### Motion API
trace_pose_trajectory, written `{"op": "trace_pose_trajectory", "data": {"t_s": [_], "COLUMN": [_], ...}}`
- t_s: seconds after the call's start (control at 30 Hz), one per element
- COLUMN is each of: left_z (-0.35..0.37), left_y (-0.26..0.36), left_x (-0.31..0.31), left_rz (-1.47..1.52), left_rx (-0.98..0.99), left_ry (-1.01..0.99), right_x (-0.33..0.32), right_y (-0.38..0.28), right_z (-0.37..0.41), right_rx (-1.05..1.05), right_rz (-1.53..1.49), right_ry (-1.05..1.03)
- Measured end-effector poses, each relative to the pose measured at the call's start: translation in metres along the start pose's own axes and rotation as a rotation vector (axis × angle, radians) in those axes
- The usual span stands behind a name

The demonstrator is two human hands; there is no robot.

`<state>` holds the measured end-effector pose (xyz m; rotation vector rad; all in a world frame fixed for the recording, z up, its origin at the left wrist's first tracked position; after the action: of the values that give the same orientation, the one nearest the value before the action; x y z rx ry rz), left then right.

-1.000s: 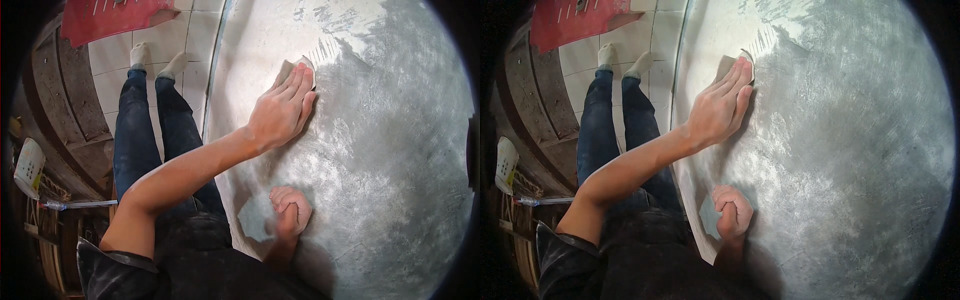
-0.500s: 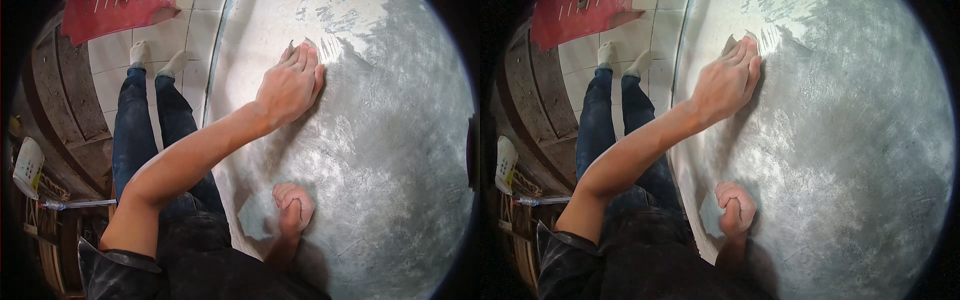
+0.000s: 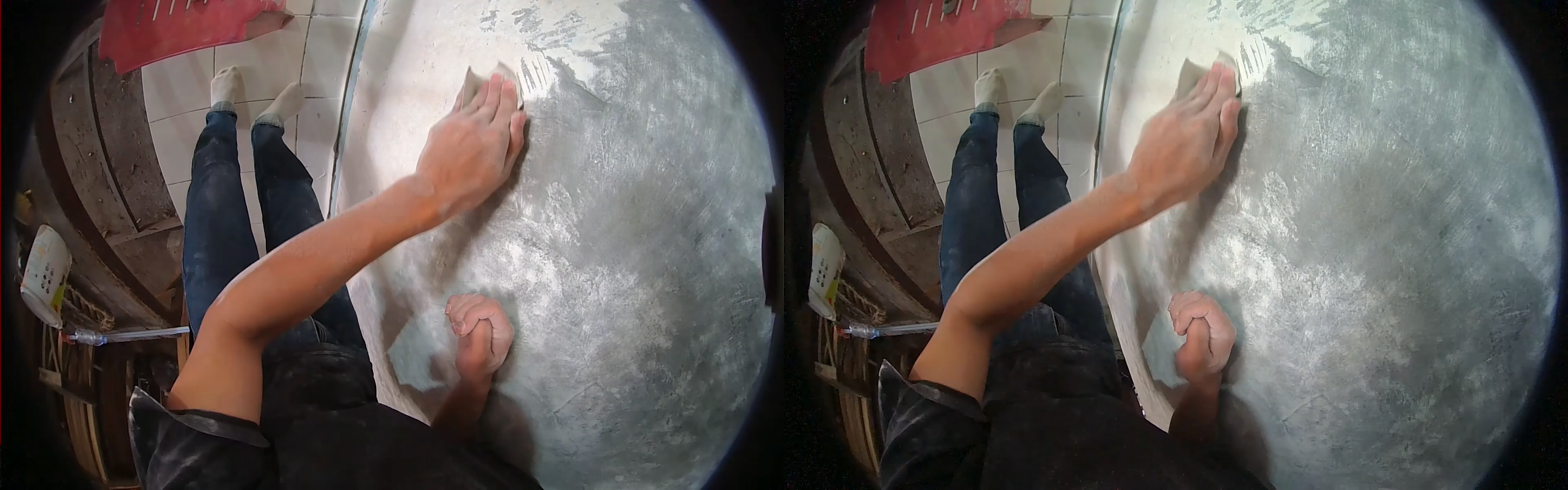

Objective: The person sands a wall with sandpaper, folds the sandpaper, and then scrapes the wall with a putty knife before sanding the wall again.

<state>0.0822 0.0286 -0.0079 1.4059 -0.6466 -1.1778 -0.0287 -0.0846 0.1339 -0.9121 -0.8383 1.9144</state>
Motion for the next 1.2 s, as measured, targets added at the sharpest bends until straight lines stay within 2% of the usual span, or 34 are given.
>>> {"op": "trace_pose_trajectory", "data": {"t_s": [0.13,0.23,0.37,0.47,0.57,0.67,0.77,0.87,1.0,1.1,1.2], "left_z": [0.023,-0.007,-0.006,0.014,-0.002,-0.019,-0.005,0.006,-0.022,-0.016,0.002], "left_y": [0.014,-0.004,-0.008,0.008,-0.003,-0.009,-0.004,0.010,-0.006,0.002,0.021], "left_x": [-0.007,0.005,0.002,-0.004,0.001,-0.001,0.001,-0.004,0.002,0.001,-0.009], "left_rz": [-0.061,-0.022,-0.079,-0.084,-0.067,0.005,-0.032,-0.038,-0.050,-0.097,-0.117], "left_rx": [0.046,-0.055,0.028,0.006,-0.011,-0.093,-0.053,0.044,0.025,-0.010,0.081], "left_ry": [-0.021,-0.084,0.034,-0.034,-0.052,-0.216,-0.060,0.009,0.004,-0.039,-0.003], "right_x": [0.000,0.000,0.000,0.000,-0.001,-0.001,0.001,0.001,0.000,0.001,0.001], "right_y": [0.000,0.002,0.002,0.001,0.002,0.002,0.000,0.002,0.001,0.002,0.002], "right_z": [-0.003,-0.003,-0.004,-0.004,-0.003,-0.003,-0.004,-0.003,-0.001,-0.002,-0.006], "right_rx": [-0.014,-0.004,-0.006,-0.008,0.007,0.005,0.014,0.000,0.027,0.004,-0.021], "right_rz": [-0.003,-0.008,0.019,-0.001,0.007,-0.003,0.001,0.012,-0.014,-0.002,0.013], "right_ry": [0.002,-0.006,0.001,-0.010,-0.018,-0.016,-0.002,-0.013,-0.010,-0.004,-0.007]}}
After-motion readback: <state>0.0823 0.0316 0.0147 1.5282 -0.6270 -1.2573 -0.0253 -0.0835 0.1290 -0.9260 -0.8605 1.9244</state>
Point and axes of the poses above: each hand's wrist, its own z-axis away from the middle knuckle, its own x-axis out of the palm, y = z × x, the point moved 5 cm from there along -z, towards the middle knuckle, and after that the axes turned 5 degrees about -x, right-handed, at the moved point
